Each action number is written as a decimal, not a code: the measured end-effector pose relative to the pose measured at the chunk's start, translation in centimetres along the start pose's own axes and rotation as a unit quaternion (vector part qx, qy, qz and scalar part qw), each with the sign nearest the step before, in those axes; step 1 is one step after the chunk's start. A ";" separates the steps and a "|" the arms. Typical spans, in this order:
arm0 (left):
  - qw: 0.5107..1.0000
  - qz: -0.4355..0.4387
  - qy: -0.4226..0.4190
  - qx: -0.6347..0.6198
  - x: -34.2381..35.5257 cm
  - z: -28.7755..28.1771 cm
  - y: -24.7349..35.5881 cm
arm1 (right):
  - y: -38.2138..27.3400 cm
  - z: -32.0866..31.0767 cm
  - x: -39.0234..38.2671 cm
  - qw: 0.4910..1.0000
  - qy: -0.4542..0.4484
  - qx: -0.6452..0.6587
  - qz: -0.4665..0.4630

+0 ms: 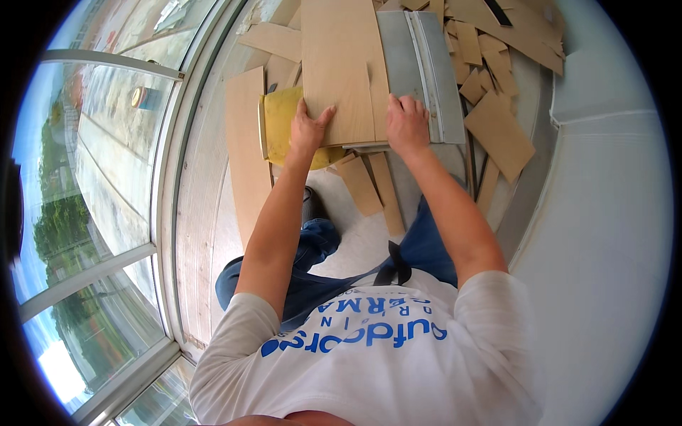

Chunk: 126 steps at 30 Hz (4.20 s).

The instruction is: The person uses a small table saw to cut a piece of wooden flooring, pushing it through the blade by hand and then setting the cut pieces aside.

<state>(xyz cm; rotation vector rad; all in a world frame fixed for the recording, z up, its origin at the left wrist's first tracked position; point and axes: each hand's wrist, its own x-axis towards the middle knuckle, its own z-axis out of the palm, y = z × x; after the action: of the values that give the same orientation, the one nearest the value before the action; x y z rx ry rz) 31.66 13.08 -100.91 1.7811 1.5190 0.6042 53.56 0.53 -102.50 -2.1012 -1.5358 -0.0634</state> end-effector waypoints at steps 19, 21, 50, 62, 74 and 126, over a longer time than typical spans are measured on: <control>0.999 -0.016 -0.005 0.035 -4.3 0.0 -0.9 | -0.6 -0.9 -4.3 0.999 0.037 0.017 0.003; 0.999 -0.006 0.002 0.033 -5.0 0.0 -0.9 | -0.6 -1.0 -4.9 0.999 0.033 0.016 0.005; 0.999 -0.005 0.004 0.045 -7.7 -0.5 -2.8 | -1.6 -1.4 -7.9 0.999 0.032 0.010 0.013; 0.998 -0.007 -0.019 0.067 -6.7 -0.3 -2.3 | -3.7 -0.4 -11.0 0.937 -0.010 0.214 0.276; 0.999 0.011 -0.002 0.036 -6.9 -0.1 -3.0 | -3.0 0.5 -11.1 0.629 -0.154 0.618 0.447; 0.998 0.001 -0.048 0.028 -18.5 -2.0 -3.9 | -4.1 -4.6 -17.8 0.733 -0.200 0.514 0.399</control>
<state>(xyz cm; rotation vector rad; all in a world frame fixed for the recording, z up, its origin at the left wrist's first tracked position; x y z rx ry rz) 23.96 -4.26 -100.88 1.8277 1.4818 0.4756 44.86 -16.14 -103.01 -1.6140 -0.4162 1.3030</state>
